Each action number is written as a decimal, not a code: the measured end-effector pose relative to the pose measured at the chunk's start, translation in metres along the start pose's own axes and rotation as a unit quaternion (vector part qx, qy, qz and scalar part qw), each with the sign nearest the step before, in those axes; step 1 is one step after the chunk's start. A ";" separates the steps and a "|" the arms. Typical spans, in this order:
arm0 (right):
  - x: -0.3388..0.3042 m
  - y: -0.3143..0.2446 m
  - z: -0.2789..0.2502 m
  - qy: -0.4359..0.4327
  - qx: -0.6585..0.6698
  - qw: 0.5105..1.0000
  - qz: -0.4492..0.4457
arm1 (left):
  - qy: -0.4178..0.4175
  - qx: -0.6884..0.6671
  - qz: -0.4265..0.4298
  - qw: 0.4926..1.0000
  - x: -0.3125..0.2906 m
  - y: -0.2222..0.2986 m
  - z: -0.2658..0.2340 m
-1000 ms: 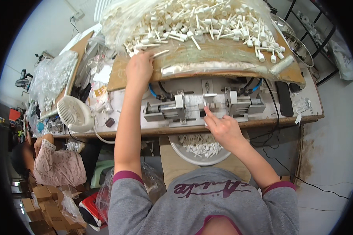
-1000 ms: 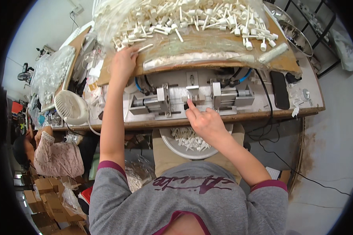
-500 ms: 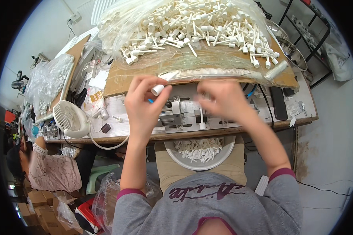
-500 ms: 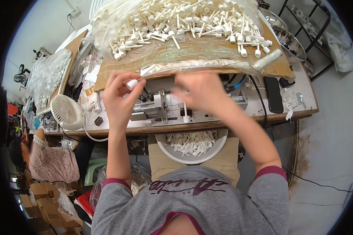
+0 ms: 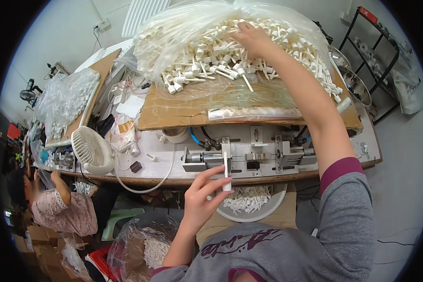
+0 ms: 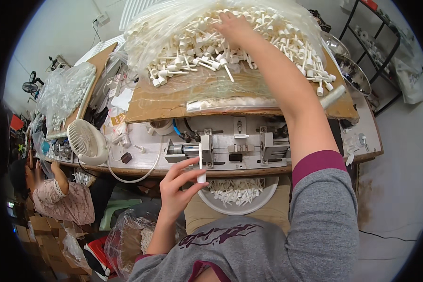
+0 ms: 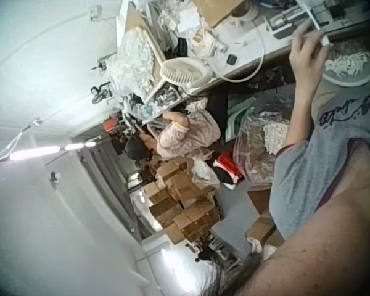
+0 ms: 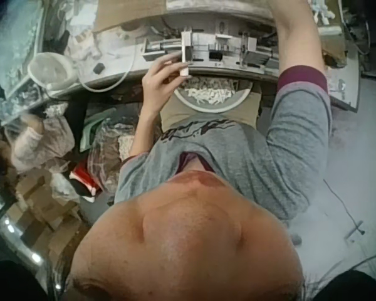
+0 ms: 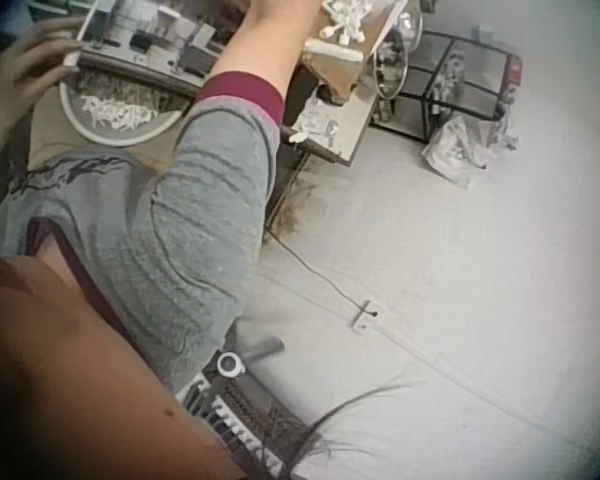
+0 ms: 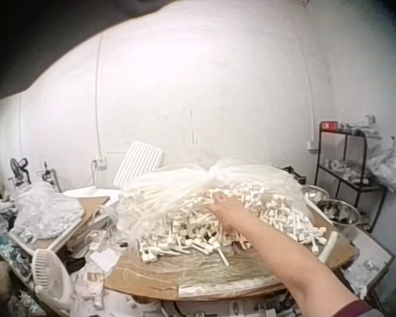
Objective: The recorder is assembling small white plastic components using a pneumatic jig or fixture on a workshop bench.
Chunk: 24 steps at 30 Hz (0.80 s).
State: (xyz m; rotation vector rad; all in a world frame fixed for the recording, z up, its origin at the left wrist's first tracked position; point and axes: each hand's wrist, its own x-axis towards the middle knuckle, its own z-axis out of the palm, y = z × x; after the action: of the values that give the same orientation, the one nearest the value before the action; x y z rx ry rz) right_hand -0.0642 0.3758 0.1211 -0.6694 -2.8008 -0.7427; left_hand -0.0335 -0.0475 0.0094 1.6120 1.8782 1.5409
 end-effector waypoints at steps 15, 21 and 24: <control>-0.033 -0.014 0.002 -0.027 0.120 0.992 0.036 | -0.019 -0.040 0.026 0.999 0.002 -0.014 0.033; -0.073 -0.033 -0.014 -0.032 0.135 0.989 0.042 | -0.023 0.014 0.064 0.998 0.011 -0.021 0.052; -0.093 -0.032 -0.009 -0.019 0.154 0.987 0.043 | -0.015 0.036 0.099 0.994 0.017 -0.019 0.055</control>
State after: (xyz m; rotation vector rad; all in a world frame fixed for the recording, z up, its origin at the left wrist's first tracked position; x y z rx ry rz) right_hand 0.0036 0.3111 0.0898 -0.7466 -2.8111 -0.2741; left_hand -0.0116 -0.0001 -0.0216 1.8933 1.8260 1.5281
